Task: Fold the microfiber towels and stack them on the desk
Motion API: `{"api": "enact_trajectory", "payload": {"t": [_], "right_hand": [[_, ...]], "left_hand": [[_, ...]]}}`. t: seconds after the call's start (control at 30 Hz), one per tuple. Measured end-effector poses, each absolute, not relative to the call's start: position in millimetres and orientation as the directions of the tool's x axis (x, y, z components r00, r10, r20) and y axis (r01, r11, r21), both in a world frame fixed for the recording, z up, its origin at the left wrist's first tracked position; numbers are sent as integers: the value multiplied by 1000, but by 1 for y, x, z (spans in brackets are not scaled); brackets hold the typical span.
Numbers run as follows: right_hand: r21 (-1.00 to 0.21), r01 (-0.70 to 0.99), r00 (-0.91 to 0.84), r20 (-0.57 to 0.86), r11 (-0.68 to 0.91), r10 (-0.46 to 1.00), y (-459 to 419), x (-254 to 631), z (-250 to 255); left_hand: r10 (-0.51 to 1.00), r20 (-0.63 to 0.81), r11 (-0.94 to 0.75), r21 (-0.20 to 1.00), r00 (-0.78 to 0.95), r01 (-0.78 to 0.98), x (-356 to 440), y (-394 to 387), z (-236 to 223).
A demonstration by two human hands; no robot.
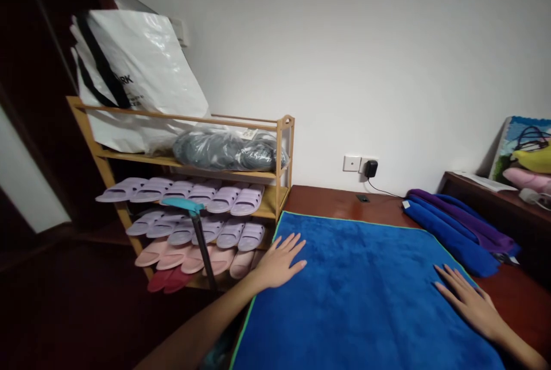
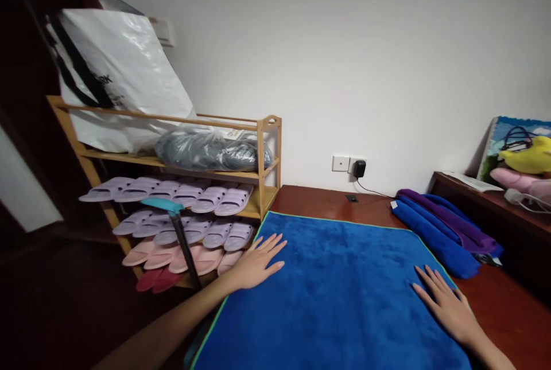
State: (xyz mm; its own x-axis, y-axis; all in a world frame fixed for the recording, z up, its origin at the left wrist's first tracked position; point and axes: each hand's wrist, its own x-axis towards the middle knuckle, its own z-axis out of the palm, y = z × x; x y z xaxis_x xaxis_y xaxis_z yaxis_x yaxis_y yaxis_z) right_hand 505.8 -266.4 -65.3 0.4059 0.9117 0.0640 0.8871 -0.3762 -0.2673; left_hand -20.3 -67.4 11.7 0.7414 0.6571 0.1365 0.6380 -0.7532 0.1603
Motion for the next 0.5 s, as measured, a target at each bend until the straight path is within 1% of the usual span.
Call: {"api": "enact_trajectory", "payload": {"t": [0.07,0.1,0.17,0.2,0.23,0.27,0.33,0.4,0.43,0.47,0.5], "right_hand": [[-391,845,434,104,-365,895,-278,505,-52],[-438,810,482,117,-391,868,-284,504,-46],[-475,751,579,137,-459,804,-300,503,-41],[-474,738,605,147,-481,783,-310,501,-42],[-483,739,600,157,-469,784,-321,499,-47],[-509,747,574,170,-428,801,-332,498,-54],[-593,748,502,214,-297,838,-351,498,-71],[-678,717,450,274,-161,850,-366,507,-86],[-693,710,439,299,-124,847,-371,515,-90],[-661,739,432,317,-130,845,-376,526,-91],[-588,792,419,326,-165,847,-379,536,-90]], "left_hand": [[670,133,-742,158,731,651,-18,-67,13],[673,136,-739,156,727,655,-17,-66,13],[678,146,-735,154,720,660,-16,-66,13],[680,148,-733,153,718,662,-16,-66,13],[681,145,-732,154,718,664,-17,-67,12],[683,139,-730,154,717,666,-17,-67,11],[687,127,-727,152,716,670,-18,-67,10],[686,119,-727,151,718,670,-19,-66,10],[685,117,-728,151,719,669,-19,-65,10],[684,115,-729,150,721,668,-18,-65,10],[683,112,-729,148,721,668,-18,-66,11]]}}
